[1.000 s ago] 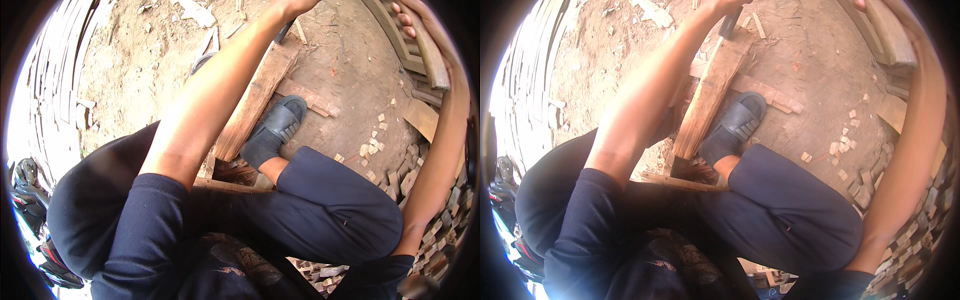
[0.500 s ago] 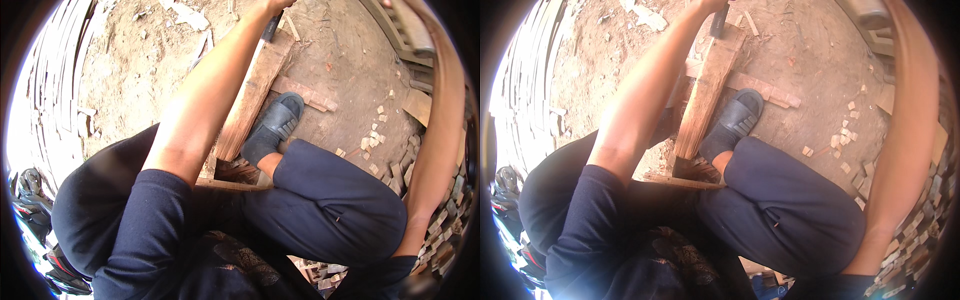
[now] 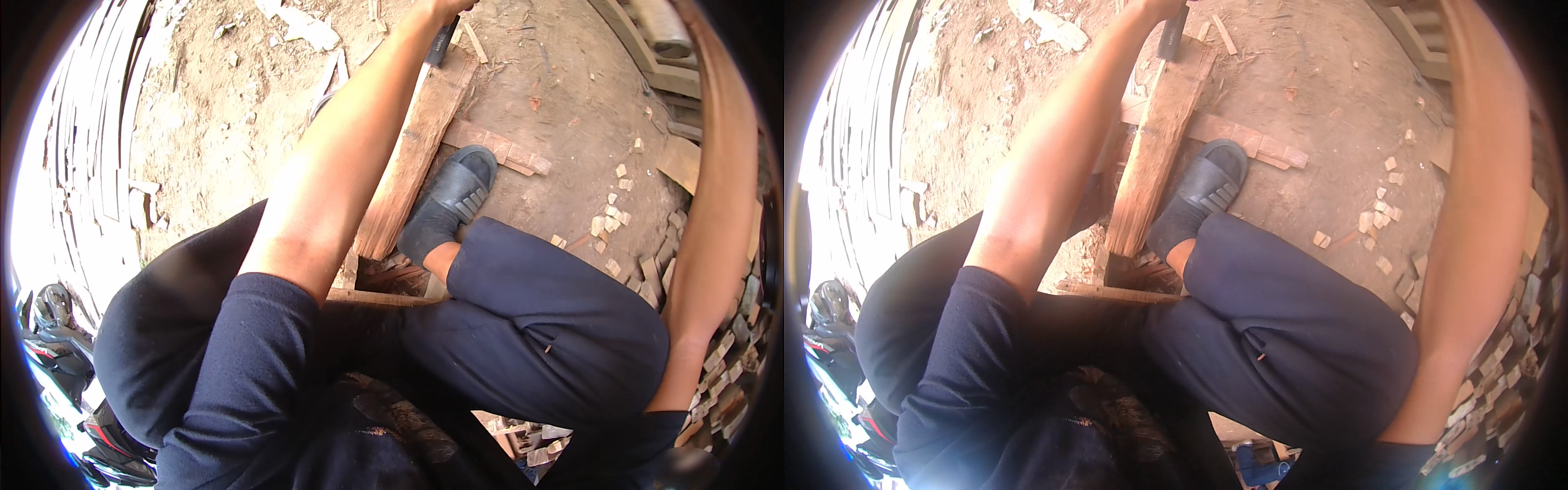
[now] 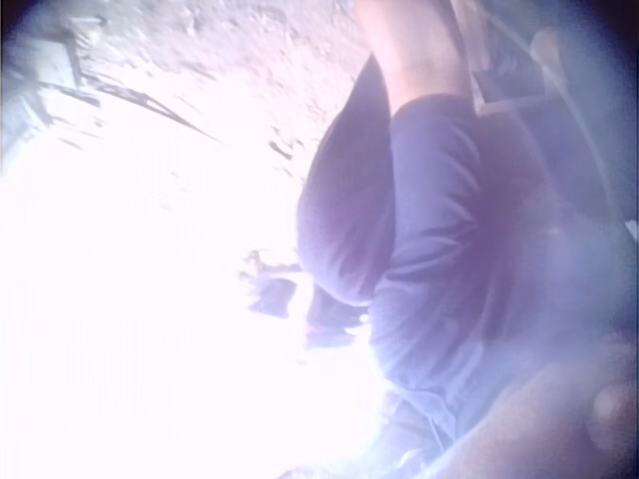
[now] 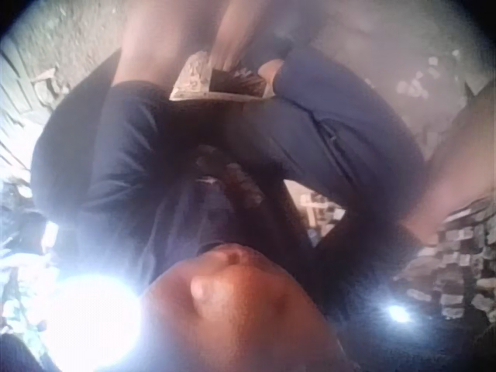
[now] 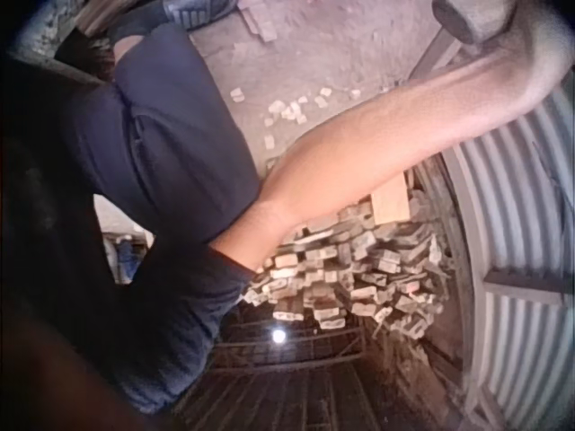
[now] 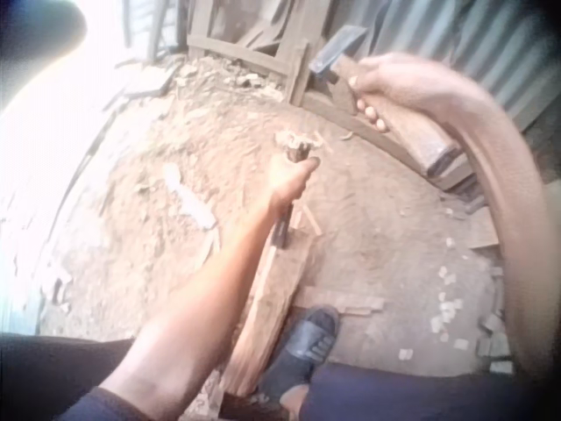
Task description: The person sits on the ground and uses a chisel and mallet to carve a piece of wood. They repeatedly strike the chisel to remove wood chips and shape the wood.
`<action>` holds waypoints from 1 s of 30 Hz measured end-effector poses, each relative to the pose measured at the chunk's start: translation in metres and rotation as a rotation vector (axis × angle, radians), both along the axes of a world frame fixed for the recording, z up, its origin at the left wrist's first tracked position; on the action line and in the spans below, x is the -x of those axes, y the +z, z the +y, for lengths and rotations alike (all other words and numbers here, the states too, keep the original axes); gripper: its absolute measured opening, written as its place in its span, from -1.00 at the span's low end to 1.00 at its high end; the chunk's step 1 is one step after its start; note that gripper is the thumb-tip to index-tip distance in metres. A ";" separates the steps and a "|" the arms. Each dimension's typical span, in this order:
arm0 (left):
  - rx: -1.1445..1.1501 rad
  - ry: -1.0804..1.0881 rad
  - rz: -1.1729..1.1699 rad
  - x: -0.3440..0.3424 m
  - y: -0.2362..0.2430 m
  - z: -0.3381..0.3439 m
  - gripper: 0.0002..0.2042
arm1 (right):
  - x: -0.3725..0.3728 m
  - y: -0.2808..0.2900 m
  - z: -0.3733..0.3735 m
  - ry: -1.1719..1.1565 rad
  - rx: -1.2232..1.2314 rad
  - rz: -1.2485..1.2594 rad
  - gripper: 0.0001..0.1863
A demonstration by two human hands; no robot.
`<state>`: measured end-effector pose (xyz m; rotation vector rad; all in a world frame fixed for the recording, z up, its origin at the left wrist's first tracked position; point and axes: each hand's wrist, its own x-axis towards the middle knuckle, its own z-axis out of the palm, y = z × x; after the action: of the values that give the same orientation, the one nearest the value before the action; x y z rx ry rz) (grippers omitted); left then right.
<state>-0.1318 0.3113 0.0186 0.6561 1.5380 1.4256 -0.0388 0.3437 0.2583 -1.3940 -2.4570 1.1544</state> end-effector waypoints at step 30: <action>0.027 -0.032 0.199 -0.012 0.001 -0.002 -0.78 | -0.004 0.001 0.007 -0.040 -0.051 0.093 -0.80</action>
<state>-0.1201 0.3095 0.0195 0.8233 1.6889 1.3457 -0.0349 0.3504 0.2594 -1.3385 -2.3672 1.1134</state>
